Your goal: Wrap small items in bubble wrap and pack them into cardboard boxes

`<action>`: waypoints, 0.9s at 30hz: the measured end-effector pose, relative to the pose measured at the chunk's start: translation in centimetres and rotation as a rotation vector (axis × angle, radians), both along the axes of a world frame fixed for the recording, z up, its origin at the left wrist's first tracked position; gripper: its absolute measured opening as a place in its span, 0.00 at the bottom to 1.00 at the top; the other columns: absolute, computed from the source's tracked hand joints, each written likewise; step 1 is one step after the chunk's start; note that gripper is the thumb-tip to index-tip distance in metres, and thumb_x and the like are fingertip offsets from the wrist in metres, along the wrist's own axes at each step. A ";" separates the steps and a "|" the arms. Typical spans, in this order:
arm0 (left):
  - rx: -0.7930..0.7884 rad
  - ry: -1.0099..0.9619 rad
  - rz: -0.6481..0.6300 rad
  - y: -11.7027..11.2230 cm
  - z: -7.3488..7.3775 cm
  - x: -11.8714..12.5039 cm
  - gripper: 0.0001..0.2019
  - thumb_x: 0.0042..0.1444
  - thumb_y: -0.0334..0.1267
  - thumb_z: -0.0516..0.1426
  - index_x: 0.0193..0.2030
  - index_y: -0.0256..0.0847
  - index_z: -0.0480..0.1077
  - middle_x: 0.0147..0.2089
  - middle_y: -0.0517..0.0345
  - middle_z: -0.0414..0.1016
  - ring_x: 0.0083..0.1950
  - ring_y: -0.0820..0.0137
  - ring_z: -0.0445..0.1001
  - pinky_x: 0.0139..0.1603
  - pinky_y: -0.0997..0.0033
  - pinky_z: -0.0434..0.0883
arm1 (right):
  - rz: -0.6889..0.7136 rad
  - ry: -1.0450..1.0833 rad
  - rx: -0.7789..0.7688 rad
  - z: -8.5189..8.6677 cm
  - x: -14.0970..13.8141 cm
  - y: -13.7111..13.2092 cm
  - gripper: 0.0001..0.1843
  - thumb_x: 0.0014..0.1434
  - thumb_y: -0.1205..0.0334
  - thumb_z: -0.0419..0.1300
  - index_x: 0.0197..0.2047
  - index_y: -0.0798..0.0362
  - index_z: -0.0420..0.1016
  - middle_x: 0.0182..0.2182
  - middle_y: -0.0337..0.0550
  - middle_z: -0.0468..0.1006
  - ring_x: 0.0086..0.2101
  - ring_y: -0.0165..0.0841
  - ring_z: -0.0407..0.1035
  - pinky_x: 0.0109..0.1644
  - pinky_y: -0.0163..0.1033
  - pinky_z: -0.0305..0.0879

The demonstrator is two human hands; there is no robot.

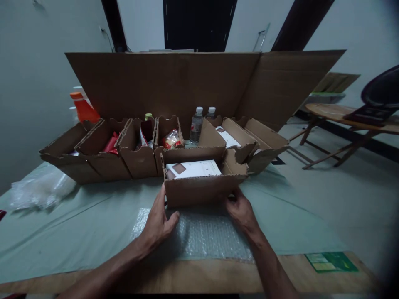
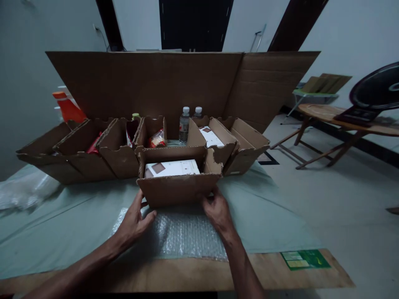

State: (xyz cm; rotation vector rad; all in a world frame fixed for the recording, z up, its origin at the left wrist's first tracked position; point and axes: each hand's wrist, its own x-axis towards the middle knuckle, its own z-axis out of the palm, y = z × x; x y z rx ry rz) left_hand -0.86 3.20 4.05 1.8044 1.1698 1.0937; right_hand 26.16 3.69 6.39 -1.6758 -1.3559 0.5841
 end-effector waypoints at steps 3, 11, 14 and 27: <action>-0.034 -0.020 -0.014 1.1 0.2 0.1 0.44 0.56 0.35 0.56 0.76 0.47 0.38 0.76 0.44 0.50 0.70 0.53 0.61 0.66 0.49 0.66 | 0.003 0.003 -0.007 0.1 0.1 0.5 0.26 0.52 0.44 0.59 0.48 0.54 0.71 0.39 0.49 0.81 0.33 0.40 0.74 0.37 0.43 0.69; 0.161 0.252 0.065 -2.1 -0.8 -4.6 0.38 0.60 0.35 0.55 0.75 0.50 0.46 0.74 0.45 0.56 0.73 0.53 0.58 0.71 0.43 0.59 | -0.084 -0.240 0.150 -1.1 -1.8 -6.5 0.24 0.65 0.49 0.55 0.59 0.53 0.71 0.56 0.54 0.76 0.54 0.45 0.70 0.58 0.54 0.67; 0.219 0.388 -0.131 -3.6 -1.5 -3.9 0.38 0.59 0.32 0.55 0.75 0.47 0.46 0.74 0.45 0.55 0.75 0.54 0.55 0.73 0.45 0.57 | 0.228 -0.420 0.144 -1.9 -7.7 -7.6 0.18 0.67 0.60 0.52 0.55 0.50 0.75 0.55 0.51 0.77 0.55 0.43 0.69 0.61 0.54 0.65; 0.108 0.654 -0.217 -3.7 -0.2 -14.1 0.20 0.69 0.45 0.49 0.62 0.44 0.70 0.68 0.49 0.68 0.69 0.58 0.64 0.68 0.54 0.65 | -0.014 -0.774 0.052 -4.3 5.2 -12.2 0.23 0.69 0.52 0.46 0.51 0.54 0.77 0.50 0.55 0.80 0.51 0.47 0.74 0.52 0.55 0.69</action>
